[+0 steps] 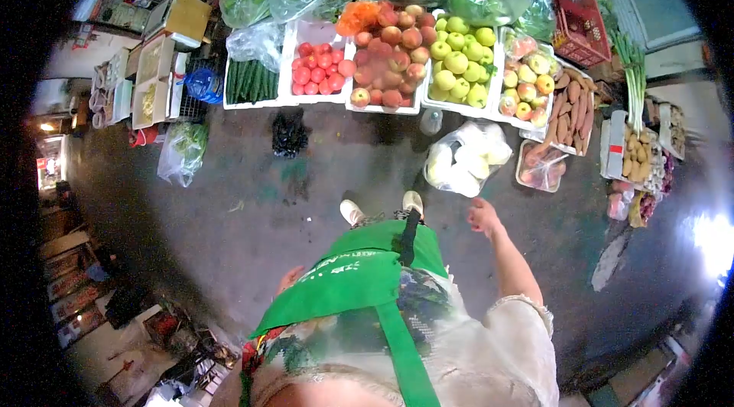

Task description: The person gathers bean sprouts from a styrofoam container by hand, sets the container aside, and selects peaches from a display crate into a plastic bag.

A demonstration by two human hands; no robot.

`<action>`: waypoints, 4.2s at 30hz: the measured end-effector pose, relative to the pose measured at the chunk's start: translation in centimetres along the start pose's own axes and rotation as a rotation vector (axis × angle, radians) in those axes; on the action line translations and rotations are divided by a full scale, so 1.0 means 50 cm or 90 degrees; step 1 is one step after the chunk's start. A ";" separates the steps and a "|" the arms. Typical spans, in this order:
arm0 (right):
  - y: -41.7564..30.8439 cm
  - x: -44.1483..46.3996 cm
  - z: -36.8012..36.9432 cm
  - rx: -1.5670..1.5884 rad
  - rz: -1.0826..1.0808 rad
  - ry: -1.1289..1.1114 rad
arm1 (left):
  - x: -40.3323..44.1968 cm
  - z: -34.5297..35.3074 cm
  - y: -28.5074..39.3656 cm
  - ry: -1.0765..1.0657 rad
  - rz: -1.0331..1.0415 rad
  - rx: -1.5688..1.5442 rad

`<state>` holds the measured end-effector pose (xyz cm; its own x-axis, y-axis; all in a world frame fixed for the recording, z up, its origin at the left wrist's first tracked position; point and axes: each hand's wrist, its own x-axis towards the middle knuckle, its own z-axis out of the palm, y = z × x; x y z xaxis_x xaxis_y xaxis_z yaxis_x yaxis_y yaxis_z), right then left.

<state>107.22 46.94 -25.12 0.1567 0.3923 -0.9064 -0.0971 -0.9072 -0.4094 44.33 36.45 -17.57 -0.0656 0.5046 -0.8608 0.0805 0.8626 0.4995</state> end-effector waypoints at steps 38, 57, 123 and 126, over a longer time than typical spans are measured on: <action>-0.384 0.112 0.318 -0.321 0.035 -0.153 | 0.116 -0.101 0.242 0.109 -0.074 -0.070; -1.146 0.571 0.535 -0.468 -0.612 0.125 | 0.179 0.049 0.496 0.198 -0.168 -0.067; -0.735 0.060 0.761 0.058 -0.124 -0.493 | 0.293 0.169 0.923 0.068 0.441 0.233; -0.741 0.042 0.755 -0.175 -0.249 -0.412 | 0.287 0.194 0.944 0.116 0.527 0.496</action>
<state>74.02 87.11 -15.79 -0.4797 0.6236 -0.6172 0.1052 -0.6575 -0.7461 56.83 84.03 -7.28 0.1560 0.9587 -0.2377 0.7544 0.0397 0.6552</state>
